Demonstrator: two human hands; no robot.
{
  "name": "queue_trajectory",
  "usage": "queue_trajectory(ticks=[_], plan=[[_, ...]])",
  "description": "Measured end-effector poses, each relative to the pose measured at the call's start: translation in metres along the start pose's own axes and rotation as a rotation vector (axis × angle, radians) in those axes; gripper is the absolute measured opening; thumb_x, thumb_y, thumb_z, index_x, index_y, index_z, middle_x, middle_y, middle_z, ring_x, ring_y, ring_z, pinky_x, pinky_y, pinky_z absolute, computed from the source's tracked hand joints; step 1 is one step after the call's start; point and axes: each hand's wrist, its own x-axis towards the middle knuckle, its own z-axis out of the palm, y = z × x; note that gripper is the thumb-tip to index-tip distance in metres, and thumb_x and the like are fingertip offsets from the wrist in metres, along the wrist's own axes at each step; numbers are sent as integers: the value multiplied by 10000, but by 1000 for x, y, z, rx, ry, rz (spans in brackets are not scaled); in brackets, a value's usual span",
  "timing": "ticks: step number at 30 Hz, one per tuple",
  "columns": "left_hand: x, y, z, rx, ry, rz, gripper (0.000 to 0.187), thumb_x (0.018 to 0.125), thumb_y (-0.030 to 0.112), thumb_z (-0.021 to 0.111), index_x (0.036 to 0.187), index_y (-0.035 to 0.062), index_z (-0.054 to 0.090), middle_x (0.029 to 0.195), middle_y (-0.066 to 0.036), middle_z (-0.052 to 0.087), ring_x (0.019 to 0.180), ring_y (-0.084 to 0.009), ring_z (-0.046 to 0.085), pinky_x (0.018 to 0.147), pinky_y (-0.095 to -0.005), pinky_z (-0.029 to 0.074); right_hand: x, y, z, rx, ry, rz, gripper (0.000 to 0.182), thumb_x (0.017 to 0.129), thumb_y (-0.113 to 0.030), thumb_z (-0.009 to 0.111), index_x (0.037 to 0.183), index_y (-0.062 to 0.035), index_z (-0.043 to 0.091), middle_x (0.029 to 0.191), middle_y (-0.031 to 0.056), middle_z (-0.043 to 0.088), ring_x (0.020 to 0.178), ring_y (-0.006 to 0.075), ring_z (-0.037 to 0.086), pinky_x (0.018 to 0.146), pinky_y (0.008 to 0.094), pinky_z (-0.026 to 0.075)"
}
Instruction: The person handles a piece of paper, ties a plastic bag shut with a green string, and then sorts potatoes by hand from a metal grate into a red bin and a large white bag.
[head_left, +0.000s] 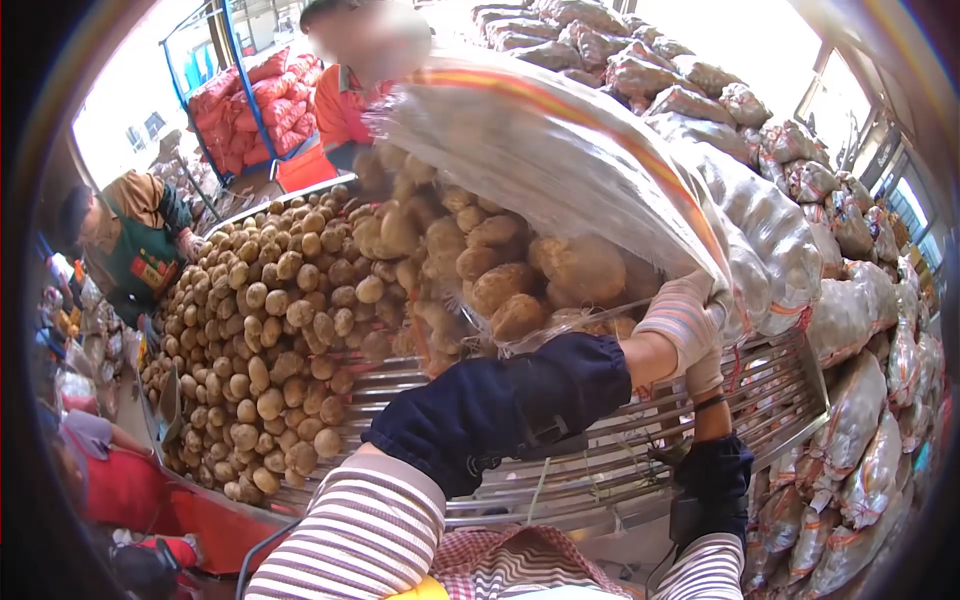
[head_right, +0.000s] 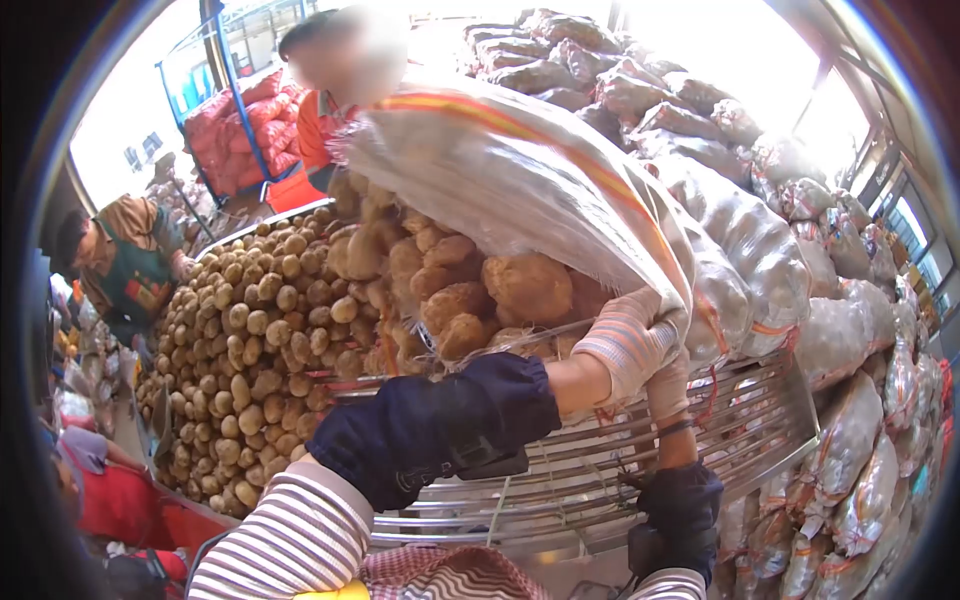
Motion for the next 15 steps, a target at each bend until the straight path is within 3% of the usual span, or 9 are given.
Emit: queue_trajectory(ticks=[1,3,5,8,10,12,14,15], plan=[[-8,7,-7,-102,14,-83,160,979,119,643,1106,35,692,901,-95,699,807,-183,648,768,-343,532,4,-8,0,-234,-17,-216,336,1035,-291,656,1261,-50,590,1134,35,665,1005,118,624,888,318,536],[-20,10,-31,-249,109,-84,146,982,106,641,1101,45,699,925,-83,699,845,-165,638,789,-326,522,17,-31,19,-436,-103,-432,320,1051,-273,635,1261,-35,604,1144,42,670,1009,114,618,888,317,534],[-38,-9,-61,-633,204,-79,137,985,95,641,1093,71,722,993,-33,686,929,-119,607,825,-280,501,24,-69,51,-108,-207,-137,293,1069,-257,610,1219,-7,639,1076,39,685,970,98,600,857,302,527],[-83,-12,-132,-875,315,-113,153,994,139,661,1123,72,709,1007,13,663,937,-98,588,820,-265,500,3,-144,119,-135,-346,-131,286,1079,-251,592,1181,4,670,1003,32,691,929,89,586,826,294,519],[-125,-15,-184,-901,312,-126,202,1009,183,670,1175,68,684,1028,9,660,947,-99,588,835,-274,507,-16,-158,158,-210,-425,-134,296,1077,-245,591,1195,15,671,976,21,692,906,91,588,809,293,515],[-172,-30,-225,-955,465,-348,276,1022,314,679,1207,109,670,1042,-11,681,924,-130,634,819,-297,529,-48,-170,207,-226,-437,-222,303,1077,-251,593,1184,19,680,1024,14,695,911,91,581,806,300,515],[-221,-39,-274,-1016,539,-596,355,1053,302,632,1286,34,642,1109,-43,661,995,-128,595,897,-281,501,-87,-176,263,-89,-431,-232,205,1039,-183,621,1110,1,679,967,22,671,856,126,591,783,321,510],[-248,-58,-288,-954,585,-597,399,1058,329,617,1315,24,627,1162,-59,665,1044,-160,610,943,-296,499,-103,-174,284,-189,-529,-308,132,986,-125,640,1052,-13,659,918,49,645,810,172,597,749,343,503]])
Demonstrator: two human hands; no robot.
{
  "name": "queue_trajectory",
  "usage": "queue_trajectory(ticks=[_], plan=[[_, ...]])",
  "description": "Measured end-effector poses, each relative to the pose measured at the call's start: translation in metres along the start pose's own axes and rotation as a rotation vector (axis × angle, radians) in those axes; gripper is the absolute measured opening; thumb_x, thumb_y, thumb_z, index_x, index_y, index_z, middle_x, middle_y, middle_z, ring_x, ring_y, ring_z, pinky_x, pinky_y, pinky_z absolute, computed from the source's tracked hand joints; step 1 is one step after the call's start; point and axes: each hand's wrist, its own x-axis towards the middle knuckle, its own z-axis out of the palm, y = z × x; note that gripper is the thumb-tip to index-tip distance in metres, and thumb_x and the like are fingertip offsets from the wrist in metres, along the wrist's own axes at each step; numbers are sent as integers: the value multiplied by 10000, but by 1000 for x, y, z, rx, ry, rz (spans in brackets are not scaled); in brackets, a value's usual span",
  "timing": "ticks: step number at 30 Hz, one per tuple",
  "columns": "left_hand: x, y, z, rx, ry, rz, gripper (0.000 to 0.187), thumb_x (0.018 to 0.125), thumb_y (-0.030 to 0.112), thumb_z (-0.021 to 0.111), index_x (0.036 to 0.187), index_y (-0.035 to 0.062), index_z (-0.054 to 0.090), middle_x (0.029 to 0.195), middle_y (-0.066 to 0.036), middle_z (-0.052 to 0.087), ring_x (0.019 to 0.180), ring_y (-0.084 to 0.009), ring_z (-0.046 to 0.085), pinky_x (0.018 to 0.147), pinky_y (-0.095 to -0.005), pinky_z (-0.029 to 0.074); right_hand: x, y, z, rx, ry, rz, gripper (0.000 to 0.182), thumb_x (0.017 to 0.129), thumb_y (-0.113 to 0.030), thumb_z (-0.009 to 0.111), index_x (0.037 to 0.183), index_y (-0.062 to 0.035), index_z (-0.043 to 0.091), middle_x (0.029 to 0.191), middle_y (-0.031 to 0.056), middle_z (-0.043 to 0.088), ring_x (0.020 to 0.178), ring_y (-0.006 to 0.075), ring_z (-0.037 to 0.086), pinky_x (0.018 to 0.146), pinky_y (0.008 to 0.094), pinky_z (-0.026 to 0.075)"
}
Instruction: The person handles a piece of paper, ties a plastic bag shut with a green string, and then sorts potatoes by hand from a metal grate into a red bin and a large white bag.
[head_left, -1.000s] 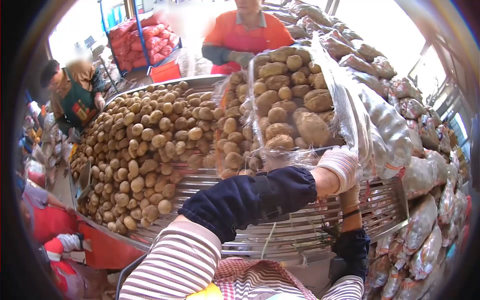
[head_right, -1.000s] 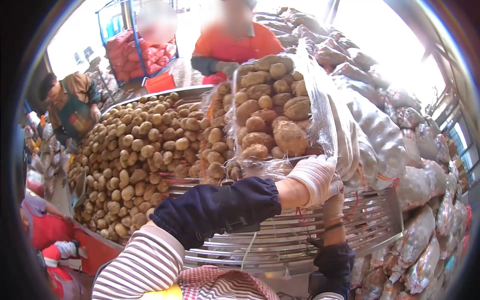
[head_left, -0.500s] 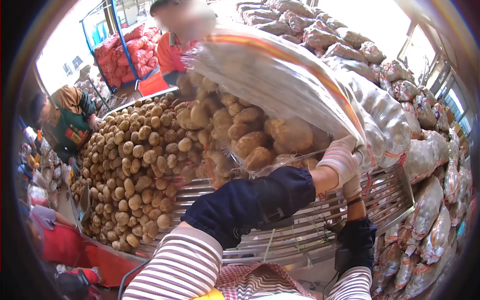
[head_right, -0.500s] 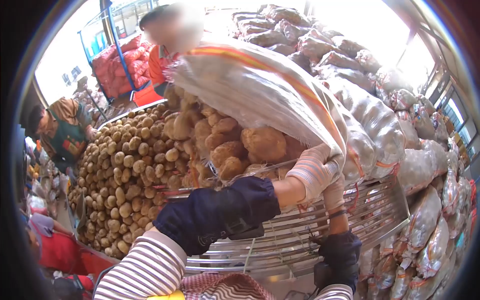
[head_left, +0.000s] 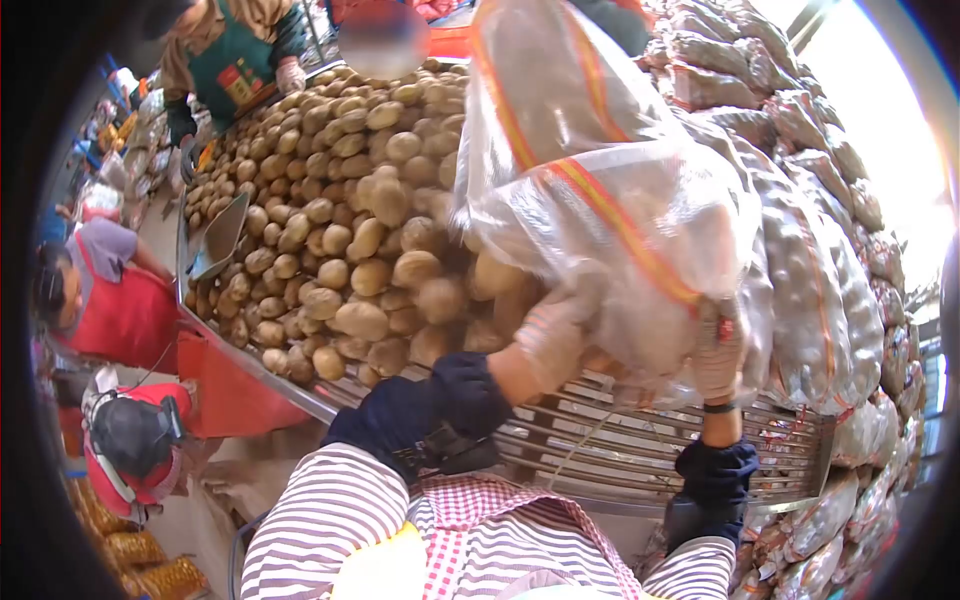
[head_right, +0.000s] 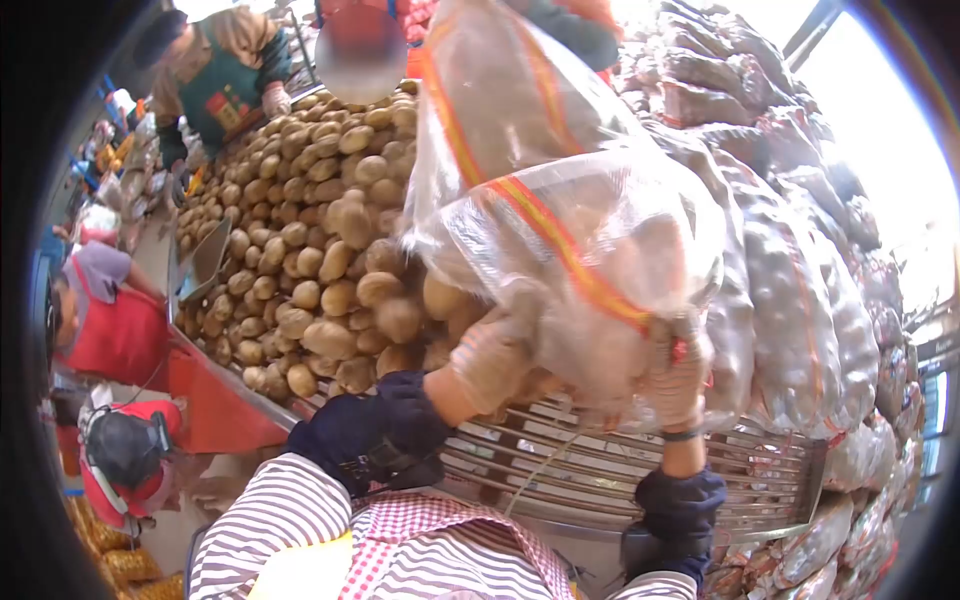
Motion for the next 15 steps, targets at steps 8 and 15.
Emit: queue_trajectory(ticks=[8,15], plan=[[-57,23,-193,310,-200,-32,427,986,318,697,1297,29,650,1298,-144,678,1201,-290,644,1031,-422,512,-56,-8,156,-200,2,-122,158,804,24,690,875,-29,560,816,137,530,712,339,551,650,423,464],[-178,85,-341,1642,508,729,552,791,301,824,1282,96,679,1408,-174,598,1372,-386,480,1160,-532,342,-129,5,93,-276,22,234,134,904,24,688,911,-23,562,866,52,512,770,169,493,708,305,452]])
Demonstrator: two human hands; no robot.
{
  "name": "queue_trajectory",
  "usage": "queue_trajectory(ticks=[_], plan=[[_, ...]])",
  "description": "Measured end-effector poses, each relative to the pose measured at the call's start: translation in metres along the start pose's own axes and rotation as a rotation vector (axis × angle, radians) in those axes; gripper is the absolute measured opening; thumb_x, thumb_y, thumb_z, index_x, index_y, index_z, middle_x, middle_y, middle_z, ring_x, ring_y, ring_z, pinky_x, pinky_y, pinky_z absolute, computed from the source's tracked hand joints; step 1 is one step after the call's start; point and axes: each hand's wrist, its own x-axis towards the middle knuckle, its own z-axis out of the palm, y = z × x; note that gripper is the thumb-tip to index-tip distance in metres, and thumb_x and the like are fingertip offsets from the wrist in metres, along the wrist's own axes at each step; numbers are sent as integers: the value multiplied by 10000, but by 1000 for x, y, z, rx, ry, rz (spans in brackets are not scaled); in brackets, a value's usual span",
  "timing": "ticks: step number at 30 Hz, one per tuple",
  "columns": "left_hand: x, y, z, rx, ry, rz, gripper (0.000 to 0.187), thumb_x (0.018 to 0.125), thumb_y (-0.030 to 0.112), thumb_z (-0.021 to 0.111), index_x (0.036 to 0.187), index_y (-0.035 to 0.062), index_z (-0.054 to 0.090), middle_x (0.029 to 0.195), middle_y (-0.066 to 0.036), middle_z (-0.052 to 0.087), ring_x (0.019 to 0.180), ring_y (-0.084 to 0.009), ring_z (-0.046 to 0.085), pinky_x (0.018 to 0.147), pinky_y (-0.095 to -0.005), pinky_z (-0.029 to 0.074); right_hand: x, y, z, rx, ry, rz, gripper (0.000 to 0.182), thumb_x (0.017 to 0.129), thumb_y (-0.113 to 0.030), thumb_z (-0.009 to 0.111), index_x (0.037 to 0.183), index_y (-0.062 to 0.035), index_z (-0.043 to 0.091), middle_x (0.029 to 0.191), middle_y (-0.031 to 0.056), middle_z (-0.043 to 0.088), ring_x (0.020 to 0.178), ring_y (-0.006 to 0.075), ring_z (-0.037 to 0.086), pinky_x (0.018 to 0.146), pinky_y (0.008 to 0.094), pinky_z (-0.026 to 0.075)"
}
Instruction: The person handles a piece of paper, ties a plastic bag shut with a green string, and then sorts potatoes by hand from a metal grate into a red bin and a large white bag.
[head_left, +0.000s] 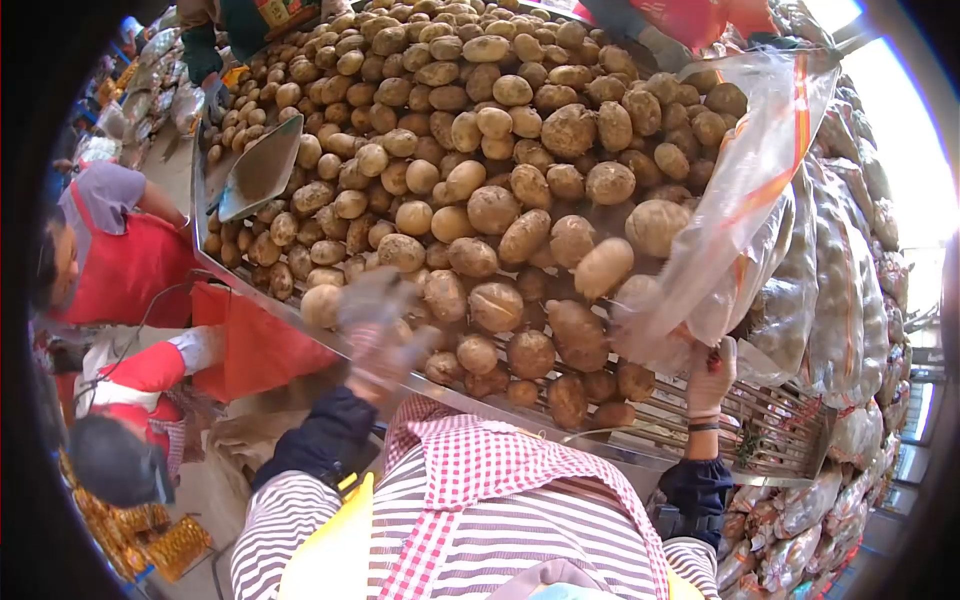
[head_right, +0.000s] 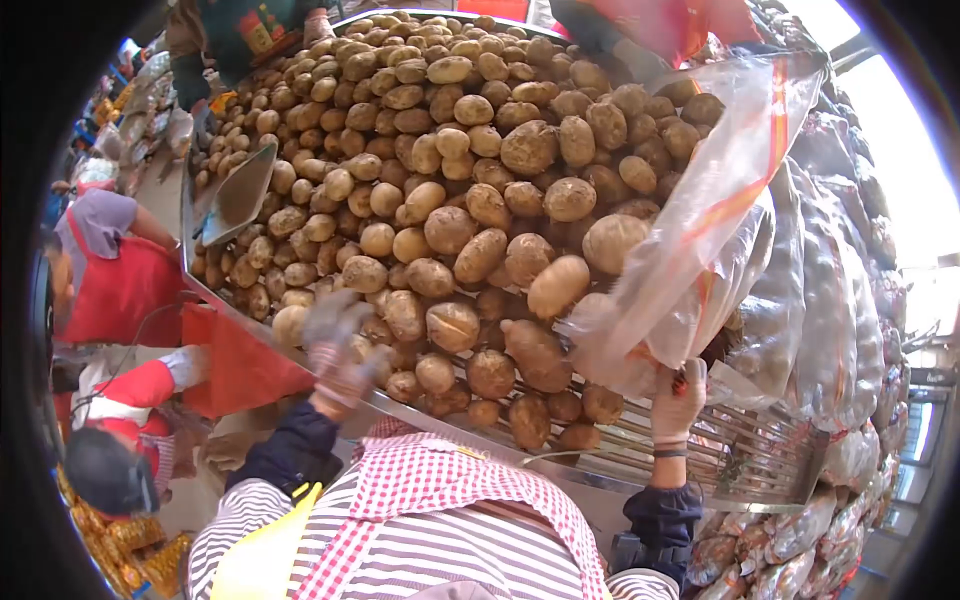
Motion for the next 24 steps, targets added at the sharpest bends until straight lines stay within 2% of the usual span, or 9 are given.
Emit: queue_trajectory(ticks=[4,7,9,14,18,19,20,22,24], plan=[[3,-69,-5,424,168,-152,621,864,347,755,1414,110,591,1479,-191,533,1398,-398,439,1154,-558,318,-7,-10,-1,-24,261,-85,103,954,-1,674,970,-32,576,879,15,541,765,129,489,717,275,458],[64,-75,8,467,225,-113,605,911,359,718,1425,72,578,1471,-209,531,1379,-406,453,1154,-523,332,3,6,-4,287,351,191,187,1000,-107,678,1150,-46,585,961,-1,591,830,94,539,734,254,470],[105,-85,20,9,303,-69,617,936,370,708,1432,34,561,1458,-212,539,1363,-401,469,1155,-485,345,16,-1,-1,414,389,302,210,996,-135,688,1161,-45,595,974,-2,598,853,93,545,747,256,467],[143,21,36,-280,187,215,634,919,380,730,1419,28,566,1441,-199,556,1357,-392,480,1162,-478,348,29,12,4,676,374,371,239,1001,-163,694,1206,-56,632,1016,-27,622,863,65,547,735,244,464],[104,91,63,-131,-106,407,766,798,328,804,1462,62,531,1500,-165,520,1421,-393,438,1216,-512,284,26,-5,3,422,345,188,423,971,-204,764,1305,-22,580,1154,19,609,986,77,554,858,265,491],[100,99,76,-121,-122,412,766,798,328,804,1462,62,531,1500,-165,520,1421,-393,438,1216,-512,284,25,-29,-1,57,441,7,500,960,-218,780,1347,-10,542,1241,69,587,1090,157,579,961,311,497],[100,106,89,-100,-116,367,797,783,312,804,1486,83,504,1518,-151,503,1434,-388,421,1220,-521,267,25,-37,-3,65,444,16,500,960,-218,780,1347,-10,542,1241,69,587,1090,157,579,961,311,497],[105,119,102,-76,-110,315,832,768,296,804,1509,105,477,1536,-138,487,1446,-383,404,1225,-530,251,21,-46,-10,-156,479,-417,536,908,-255,829,1329,-44,573,1272,138,611,1114,287,618,1028,409,482],[124,128,107,41,-250,259,909,734,272,829,1540,135,431,1546,-137,469,1468,-361,374,1234,-542,221,17,-58,-6,-148,418,-438,539,879,-256,852,1310,-64,591,1295,145,607,1173,318,596,1025,433,483]])
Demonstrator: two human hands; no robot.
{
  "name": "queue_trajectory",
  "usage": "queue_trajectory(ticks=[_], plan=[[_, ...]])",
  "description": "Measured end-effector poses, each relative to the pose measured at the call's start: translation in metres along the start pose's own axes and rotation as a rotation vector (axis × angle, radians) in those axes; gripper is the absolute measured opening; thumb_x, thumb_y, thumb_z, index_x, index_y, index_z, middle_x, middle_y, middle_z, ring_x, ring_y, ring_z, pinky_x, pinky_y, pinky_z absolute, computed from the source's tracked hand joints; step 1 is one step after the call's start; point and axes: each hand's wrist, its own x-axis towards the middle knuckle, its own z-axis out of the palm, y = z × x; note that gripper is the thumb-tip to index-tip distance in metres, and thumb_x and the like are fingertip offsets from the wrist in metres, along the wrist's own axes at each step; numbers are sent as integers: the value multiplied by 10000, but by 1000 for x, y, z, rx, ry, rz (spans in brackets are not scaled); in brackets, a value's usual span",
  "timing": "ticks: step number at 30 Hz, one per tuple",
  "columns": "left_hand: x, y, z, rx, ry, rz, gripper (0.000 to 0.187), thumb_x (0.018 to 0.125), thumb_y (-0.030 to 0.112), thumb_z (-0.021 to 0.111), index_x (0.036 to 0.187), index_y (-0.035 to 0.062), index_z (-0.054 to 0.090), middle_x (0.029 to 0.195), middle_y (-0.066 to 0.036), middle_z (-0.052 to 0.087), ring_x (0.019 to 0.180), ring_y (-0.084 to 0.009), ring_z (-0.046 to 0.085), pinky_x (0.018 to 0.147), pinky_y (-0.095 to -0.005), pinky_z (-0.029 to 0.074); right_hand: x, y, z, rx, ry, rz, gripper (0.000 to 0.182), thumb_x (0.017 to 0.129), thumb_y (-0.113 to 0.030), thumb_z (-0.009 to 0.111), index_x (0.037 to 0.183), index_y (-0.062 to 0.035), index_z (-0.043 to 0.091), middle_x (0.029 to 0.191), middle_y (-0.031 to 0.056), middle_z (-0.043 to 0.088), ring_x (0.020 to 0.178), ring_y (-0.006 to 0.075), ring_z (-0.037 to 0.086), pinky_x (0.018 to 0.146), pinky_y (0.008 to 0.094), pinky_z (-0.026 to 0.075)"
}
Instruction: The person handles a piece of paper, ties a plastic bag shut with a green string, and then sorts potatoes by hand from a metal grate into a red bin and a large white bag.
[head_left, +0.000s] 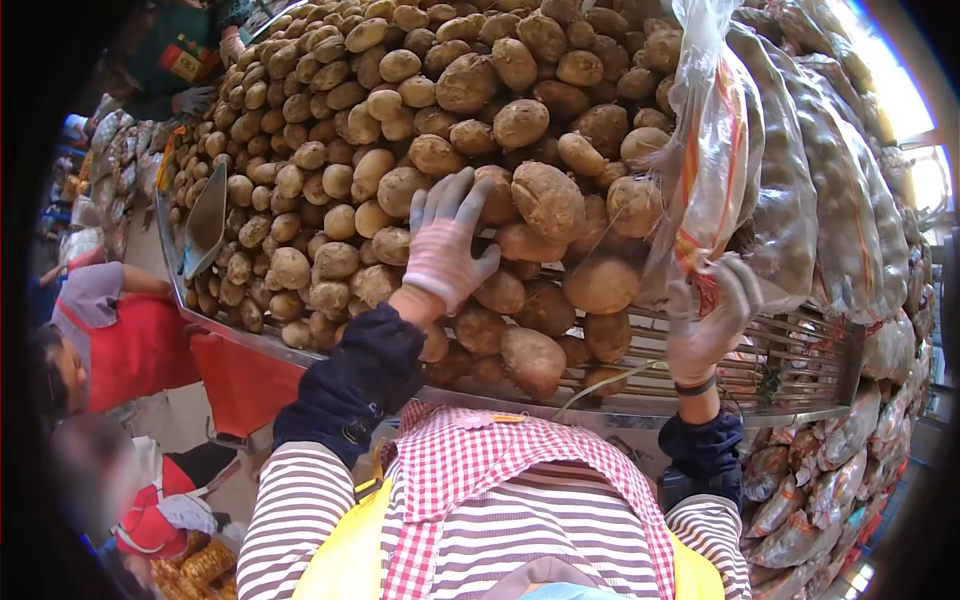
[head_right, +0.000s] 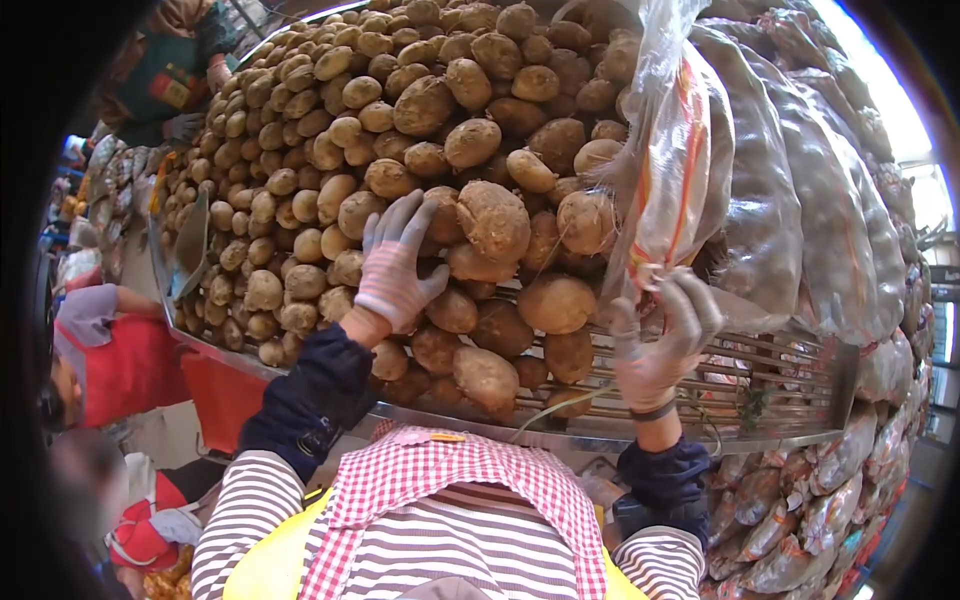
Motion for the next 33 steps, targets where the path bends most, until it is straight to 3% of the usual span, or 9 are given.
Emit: queue_trajectory(ticks=[8,12,14,16,22,26,28,30,33], plan=[[71,-27,-14,83,-413,176,850,672,266,908,1436,215,538,1350,-100,615,1258,-317,590,1070,-476,393,18,-52,98,113,-542,-163,730,743,-291,879,1400,-173,584,1432,153,565,1232,383,562,1047,497,447],[50,-36,-33,-14,-155,162,798,708,229,883,1426,178,538,1326,-123,618,1236,-313,607,1022,-464,468,24,-45,117,100,-636,-186,706,772,-421,833,1418,-319,568,1415,131,560,1214,375,562,1048,520,419],[28,-48,-39,-242,9,84,697,795,207,833,1420,127,536,1331,-129,626,1237,-306,619,1024,-450,504,23,-48,116,148,-612,-163,620,765,-390,841,1341,-306,628,1390,140,569,1186,389,567,1023,510,442],[2,-47,-57,-1040,208,-368,683,849,391,801,1415,127,526,1371,-116,621,1249,-301,614,994,-437,547,16,-46,111,156,-547,-236,507,753,-339,853,1231,-277,694,1385,147,570,1158,399,571,977,498,476],[-97,-64,-80,-2130,140,-824,551,989,428,615,1403,73,536,1274,-158,656,1118,-258,669,981,-378,560,-8,-77,62,205,-494,-167,484,645,-41,815,1071,-243,709,1357,134,546,1169,389,544,978,477,506],[-123,-89,-78,-1837,-186,-804,524,964,385,667,1340,26,597,1223,-167,681,1127,-263,666,997,-376,543,-28,-73,46,9,-474,-188,490,657,-49,830,1079,-243,672,1345,129,541,1192,395,529,991,496,496],[-115,-85,-81,-1288,-389,-854,533,971,411,684,1315,8,620,1214,-148,682,1146,-337,668,993,-428,552,-29,-69,41,14,-503,-86,543,672,-66,842,1145,-244,642,1358,142,539,1196,409,524,1006,509,477],[-105,-81,-79,-907,-353,-470,540,909,348,754,1317,15,633,1190,-146,697,1110,-323,682,981,-381,547,-28,-72,44,29,-484,-56,621,673,-95,857,1230,-242,625,1383,162,532,1195,423,519,1007,513,461],[-68,-58,-81,-361,-643,-418,867,763,526,801,1365,-51,560,1215,-304,680,1180,-411,655,1017,-418,511,-15,-86,47,-180,-650,-29,785,657,-131,868,1378,-248,580,1383,178,545,1215,432,503,1001,493,455]])
